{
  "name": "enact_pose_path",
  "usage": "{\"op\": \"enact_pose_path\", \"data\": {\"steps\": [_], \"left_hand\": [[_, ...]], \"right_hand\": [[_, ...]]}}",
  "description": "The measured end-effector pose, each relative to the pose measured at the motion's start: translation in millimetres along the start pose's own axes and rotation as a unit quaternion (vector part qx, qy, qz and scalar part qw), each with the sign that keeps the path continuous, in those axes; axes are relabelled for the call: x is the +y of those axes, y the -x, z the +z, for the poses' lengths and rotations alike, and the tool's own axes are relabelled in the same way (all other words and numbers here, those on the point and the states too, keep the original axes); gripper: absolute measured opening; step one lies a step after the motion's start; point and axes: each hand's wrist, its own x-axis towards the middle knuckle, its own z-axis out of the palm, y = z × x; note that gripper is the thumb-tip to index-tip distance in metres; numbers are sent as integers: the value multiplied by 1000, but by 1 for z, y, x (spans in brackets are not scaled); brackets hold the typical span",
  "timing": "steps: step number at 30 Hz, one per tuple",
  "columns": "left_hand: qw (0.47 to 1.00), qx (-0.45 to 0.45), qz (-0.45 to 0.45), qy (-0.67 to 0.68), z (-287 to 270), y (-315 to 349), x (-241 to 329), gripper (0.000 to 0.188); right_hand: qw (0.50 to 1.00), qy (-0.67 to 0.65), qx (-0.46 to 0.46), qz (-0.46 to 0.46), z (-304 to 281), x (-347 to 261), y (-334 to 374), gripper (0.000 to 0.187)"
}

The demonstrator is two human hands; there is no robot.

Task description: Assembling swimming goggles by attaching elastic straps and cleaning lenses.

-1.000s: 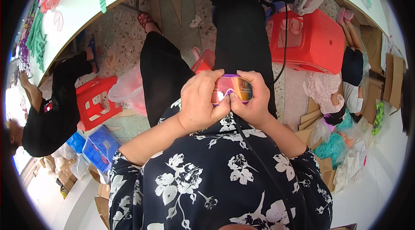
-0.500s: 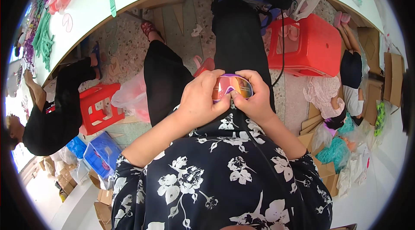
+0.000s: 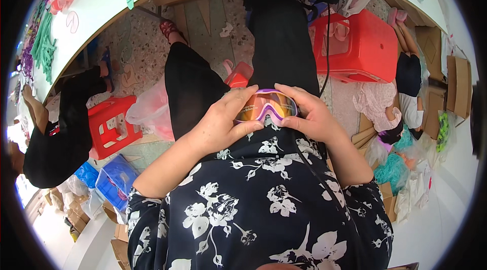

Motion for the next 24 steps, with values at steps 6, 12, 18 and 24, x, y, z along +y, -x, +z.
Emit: {"op": "enact_pose_path", "data": {"steps": [6,12,18,24], "left_hand": [[999,23,-16,23,5,-1,-1,70],[988,140,14,-70,14,-18,2,54],[965,217,57,-134,33,-41,-1,48],[965,209,69,-144,38,-49,-11,47]], "right_hand": [[993,-82,80,-11,23,3,-2,64],[953,183,190,-146,28,0,-23,56],[915,211,279,-203,24,12,-41,49],[924,179,278,-193,18,24,-45,46]]}}
